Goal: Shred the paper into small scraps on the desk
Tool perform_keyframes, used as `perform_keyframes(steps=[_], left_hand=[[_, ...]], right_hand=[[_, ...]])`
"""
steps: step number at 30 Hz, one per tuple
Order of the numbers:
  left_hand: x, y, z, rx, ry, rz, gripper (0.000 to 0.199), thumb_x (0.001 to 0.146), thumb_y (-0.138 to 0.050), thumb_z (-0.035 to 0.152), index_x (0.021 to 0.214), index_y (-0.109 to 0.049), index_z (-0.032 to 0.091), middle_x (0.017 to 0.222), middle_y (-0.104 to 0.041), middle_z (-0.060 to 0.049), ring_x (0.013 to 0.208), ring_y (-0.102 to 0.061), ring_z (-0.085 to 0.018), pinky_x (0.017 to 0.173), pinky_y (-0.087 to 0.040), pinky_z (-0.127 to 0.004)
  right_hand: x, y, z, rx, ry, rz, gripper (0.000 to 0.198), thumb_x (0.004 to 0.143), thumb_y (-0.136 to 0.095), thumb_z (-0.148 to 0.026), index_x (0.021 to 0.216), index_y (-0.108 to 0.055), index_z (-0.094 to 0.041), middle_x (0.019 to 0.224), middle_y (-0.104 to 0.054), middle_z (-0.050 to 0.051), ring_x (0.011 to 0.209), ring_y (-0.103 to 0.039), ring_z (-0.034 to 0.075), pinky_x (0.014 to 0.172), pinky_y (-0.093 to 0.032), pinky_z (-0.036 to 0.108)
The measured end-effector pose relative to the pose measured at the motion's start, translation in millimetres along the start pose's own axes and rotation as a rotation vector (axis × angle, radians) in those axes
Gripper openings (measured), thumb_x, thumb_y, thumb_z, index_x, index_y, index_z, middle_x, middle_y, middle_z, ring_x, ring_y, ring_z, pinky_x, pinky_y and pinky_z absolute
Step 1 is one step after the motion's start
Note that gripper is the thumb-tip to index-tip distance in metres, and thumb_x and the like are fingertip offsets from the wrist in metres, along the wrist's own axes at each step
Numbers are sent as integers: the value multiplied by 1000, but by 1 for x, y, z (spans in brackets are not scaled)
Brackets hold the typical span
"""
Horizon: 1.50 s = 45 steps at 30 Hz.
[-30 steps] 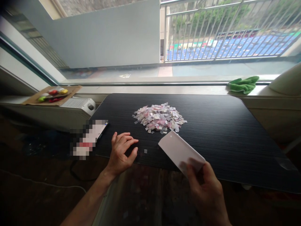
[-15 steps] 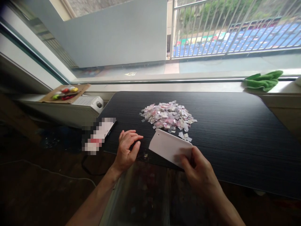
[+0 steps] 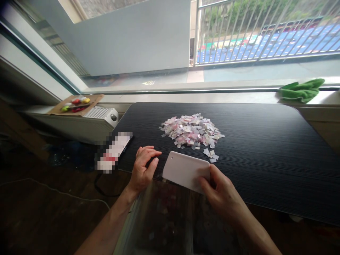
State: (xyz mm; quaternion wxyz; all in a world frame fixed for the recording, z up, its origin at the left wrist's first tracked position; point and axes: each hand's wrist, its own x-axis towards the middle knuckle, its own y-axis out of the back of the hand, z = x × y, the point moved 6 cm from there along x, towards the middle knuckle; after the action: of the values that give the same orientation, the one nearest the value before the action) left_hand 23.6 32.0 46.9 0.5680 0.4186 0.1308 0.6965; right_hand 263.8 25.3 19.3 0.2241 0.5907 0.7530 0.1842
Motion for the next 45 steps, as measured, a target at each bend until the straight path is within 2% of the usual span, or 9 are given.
perform_keyframes(steps=[4, 11, 16, 21, 25, 34, 37, 41, 45], left_hand=[[0, 0, 0, 9, 5, 1, 20, 86, -46, 22, 93, -66, 22, 94, -68, -3, 110, -56, -23, 110, -26, -49], [0, 0, 0, 29, 1, 0, 20, 86, -47, 23, 93, -66, 22, 94, -68, -3, 109, -56, -24, 110, -26, -49], [-1, -1, -1, 29, -19, -4, 20, 88, -46, 23, 94, -65, 22, 94, -68, -3, 110, -56, -23, 111, -26, -49], [-2, -1, -3, 54, -42, -5, 20, 88, -46, 24, 94, -65, 23, 94, -68, -3, 110, -56, -23, 111, -26, -51], [-2, -1, -3, 68, -78, -2, 18, 87, -48, 23, 94, -65, 23, 94, -68, -3, 109, -57, -24, 110, -25, -52], [-1, -1, -2, 80, -120, 12, 17, 85, -51, 23, 94, -65, 23, 93, -68, -3, 106, -59, -25, 109, -28, -51], [-2, -1, -2, 90, -140, 15, 17, 85, -51, 22, 95, -65, 23, 94, -68, -3, 106, -59, -25, 109, -28, -52], [-2, -1, -3, 93, -149, 19, 17, 85, -51, 22, 96, -64, 23, 94, -68, -3, 106, -59, -25, 108, -28, -52], [-2, -1, -3, 92, -140, 15, 17, 85, -51, 22, 96, -65, 23, 94, -68, -3, 106, -58, -25, 108, -28, -52]], right_hand=[[-5, 0, 0, 21, 24, -48, 16, 83, -53, -35, 76, -55, -21, 63, -56, -2, 56, -52, 13, 49, -43, 23], [-13, 14, 4, 42, 10, 42, 13, 80, -59, -34, 81, -60, -21, 68, -65, 0, 57, -58, 15, 49, -46, 23], [-29, 10, -5, 67, 25, 8, 16, 84, -55, -36, 77, -59, -22, 66, -66, 0, 59, -62, 16, 53, -50, 24], [-42, 65, 2, -3, -103, 506, 18, 83, -57, -41, 90, -61, -25, 85, -75, 3, 79, -71, 22, 73, -54, 32], [-41, 100, 13, -175, -126, 652, 17, 82, -58, -41, 92, -60, -28, 86, -75, 4, 84, -71, 27, 78, -54, 40], [-52, 103, 26, -16, -163, 598, 18, 82, -58, -42, 90, -60, -26, 82, -76, 5, 79, -73, 25, 74, -58, 36], [-41, 105, 24, -39, -131, 629, 19, 82, -60, -40, 93, -59, -25, 86, -76, 7, 82, -73, 26, 77, -57, 37], [-22, 93, 15, -47, -60, 535, 17, 83, -57, -37, 94, -58, -24, 87, -76, 7, 81, -72, 24, 78, -57, 38], [-22, 93, 10, -10, -54, 540, 16, 83, -58, -37, 93, -59, -24, 86, -76, 6, 81, -73, 24, 76, -57, 36]])
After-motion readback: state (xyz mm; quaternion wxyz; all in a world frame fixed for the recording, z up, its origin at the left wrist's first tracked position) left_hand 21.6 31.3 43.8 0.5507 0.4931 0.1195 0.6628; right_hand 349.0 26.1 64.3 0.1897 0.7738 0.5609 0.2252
